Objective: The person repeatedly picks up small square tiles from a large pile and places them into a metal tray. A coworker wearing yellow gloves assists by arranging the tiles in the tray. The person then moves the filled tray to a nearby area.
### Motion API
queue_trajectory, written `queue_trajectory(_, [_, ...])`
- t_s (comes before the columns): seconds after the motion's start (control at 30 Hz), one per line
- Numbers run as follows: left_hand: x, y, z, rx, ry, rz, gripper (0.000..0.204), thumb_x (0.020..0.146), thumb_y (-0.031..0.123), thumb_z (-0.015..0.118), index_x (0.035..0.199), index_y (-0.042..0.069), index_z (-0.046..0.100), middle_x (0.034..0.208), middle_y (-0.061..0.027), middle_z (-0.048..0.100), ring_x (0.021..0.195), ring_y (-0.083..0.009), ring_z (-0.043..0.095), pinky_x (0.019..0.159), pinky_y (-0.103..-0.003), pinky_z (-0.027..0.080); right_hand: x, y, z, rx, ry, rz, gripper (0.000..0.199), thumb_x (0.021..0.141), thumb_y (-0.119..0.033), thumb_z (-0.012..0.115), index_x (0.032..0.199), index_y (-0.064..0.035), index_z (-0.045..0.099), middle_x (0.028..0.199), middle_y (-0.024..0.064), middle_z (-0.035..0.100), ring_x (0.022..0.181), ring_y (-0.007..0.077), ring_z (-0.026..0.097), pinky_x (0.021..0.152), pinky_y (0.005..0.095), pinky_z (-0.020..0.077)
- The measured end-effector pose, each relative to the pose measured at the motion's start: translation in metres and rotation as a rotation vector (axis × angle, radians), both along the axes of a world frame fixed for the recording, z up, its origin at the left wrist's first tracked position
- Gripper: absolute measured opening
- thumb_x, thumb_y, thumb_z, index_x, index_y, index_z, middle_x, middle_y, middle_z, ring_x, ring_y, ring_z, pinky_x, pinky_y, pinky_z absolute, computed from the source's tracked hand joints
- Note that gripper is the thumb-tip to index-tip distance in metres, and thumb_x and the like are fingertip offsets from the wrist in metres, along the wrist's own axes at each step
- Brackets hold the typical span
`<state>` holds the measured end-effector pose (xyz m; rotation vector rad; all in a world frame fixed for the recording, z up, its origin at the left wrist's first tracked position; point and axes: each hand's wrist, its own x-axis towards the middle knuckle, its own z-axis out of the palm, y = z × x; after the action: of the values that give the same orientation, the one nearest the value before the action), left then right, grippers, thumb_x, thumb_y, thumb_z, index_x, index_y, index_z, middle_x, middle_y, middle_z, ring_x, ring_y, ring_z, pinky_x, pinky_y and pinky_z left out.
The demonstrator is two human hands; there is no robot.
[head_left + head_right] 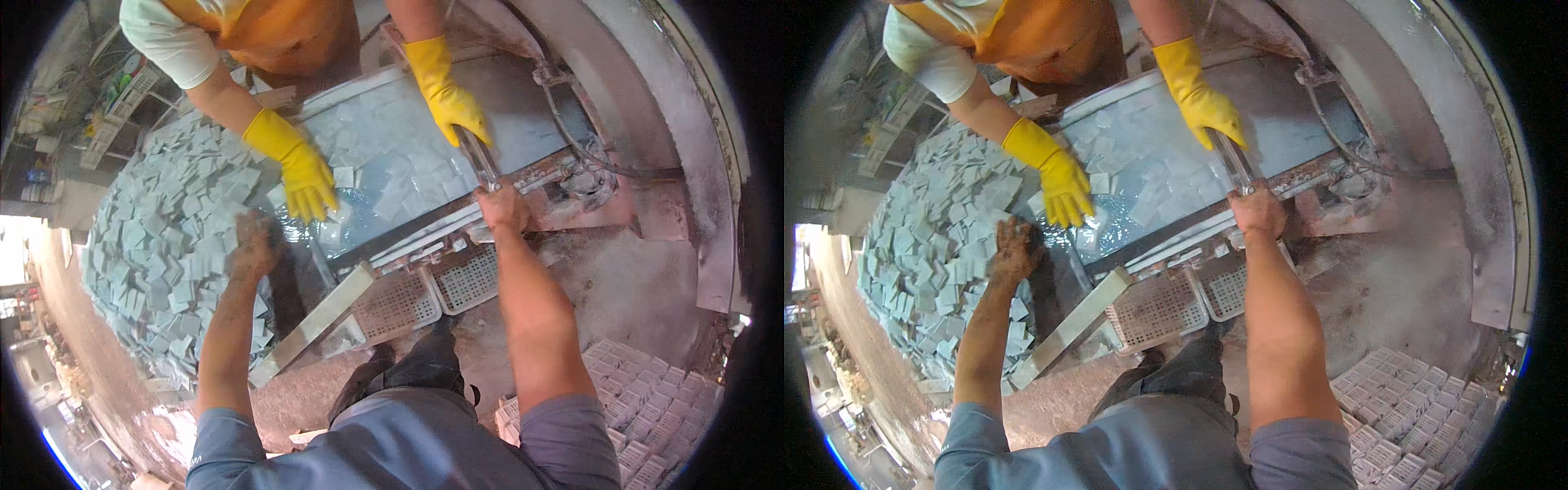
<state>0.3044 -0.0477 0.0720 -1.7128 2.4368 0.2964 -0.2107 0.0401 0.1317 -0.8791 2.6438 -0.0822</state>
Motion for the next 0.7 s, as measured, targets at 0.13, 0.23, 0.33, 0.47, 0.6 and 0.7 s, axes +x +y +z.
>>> queue_trajectory(0.13, [0.012, 0.031, 0.025, -0.074, -0.126, -0.061, 0.082, 0.088, 0.036, 0.078, 0.157, 0.011, 0.041, 0.165, -0.0226, 0.032, 0.155, -0.0450, 0.025, 0.123, -0.063, 0.023, 0.003, 0.002, -0.010, -0.027, -0.015, 0.051, 0.065, 0.084, -0.054, 0.071, 0.134, -0.0124, 0.065, 0.118, 0.0208, 0.074, 0.110, 0.0397, 0.072, 0.094, 0.0499, 0.0570])
queue_trajectory(0.23, [0.008, 0.046, 0.018, -0.106, -0.239, 0.035, 0.088, 0.095, 0.057, 0.065, 0.160, 0.005, 0.036, 0.167, -0.0266, 0.026, 0.158, -0.0439, 0.015, 0.123, -0.070, 0.005, 0.004, 0.005, 0.004, -0.049, -0.040, -0.020, 0.065, 0.083, -0.053, 0.072, 0.132, -0.0120, 0.066, 0.117, 0.0212, 0.074, 0.111, 0.0393, 0.071, 0.093, 0.0503, 0.0570])
queue_trajectory(0.33, [-0.034, 0.051, -0.022, -0.133, -0.386, 0.268, 0.095, 0.096, 0.065, 0.058, 0.161, 0.000, 0.032, 0.167, -0.0327, 0.020, 0.158, -0.0477, 0.008, 0.121, -0.071, -0.001, 0.005, 0.009, 0.003, 0.007, -0.053, -0.006, 0.064, 0.083, -0.053, 0.073, 0.131, -0.0116, 0.066, 0.116, 0.0215, 0.075, 0.111, 0.0396, 0.072, 0.094, 0.0501, 0.0569])
queue_trajectory(0.47, [-0.088, 0.032, -0.052, -0.007, 0.023, 0.481, 0.105, 0.096, 0.066, 0.058, 0.166, 0.002, 0.014, 0.166, -0.0407, 0.003, 0.157, -0.0525, -0.005, 0.120, -0.072, 0.017, 0.006, -0.001, -0.003, 0.031, -0.021, 0.048, 0.058, 0.084, -0.051, 0.071, 0.126, -0.0114, 0.068, 0.117, 0.0219, 0.074, 0.110, 0.0400, 0.072, 0.094, 0.0504, 0.0572])
queue_trajectory(0.6, [-0.121, 0.036, -0.023, 0.103, 0.065, 0.291, 0.088, 0.096, 0.052, 0.067, 0.162, 0.007, 0.029, 0.166, -0.0380, 0.010, 0.156, -0.0530, 0.008, 0.120, -0.067, 0.024, -0.002, 0.003, -0.004, 0.066, -0.063, 0.006, 0.071, 0.086, -0.058, 0.069, 0.138, -0.0110, 0.058, 0.118, 0.0234, 0.074, 0.111, 0.0412, 0.072, 0.094, 0.0511, 0.0573])
queue_trajectory(0.7, [-0.083, 0.049, -0.026, 0.035, 0.155, 0.127, 0.068, 0.092, 0.033, 0.072, 0.151, 0.009, 0.049, 0.167, -0.0307, 0.018, 0.155, -0.0531, 0.017, 0.120, -0.066, 0.025, 0.005, -0.003, 0.001, 0.056, -0.059, 0.008, 0.071, 0.088, -0.057, 0.068, 0.139, -0.0105, 0.056, 0.119, 0.0243, 0.073, 0.111, 0.0411, 0.072, 0.094, 0.0509, 0.0574])
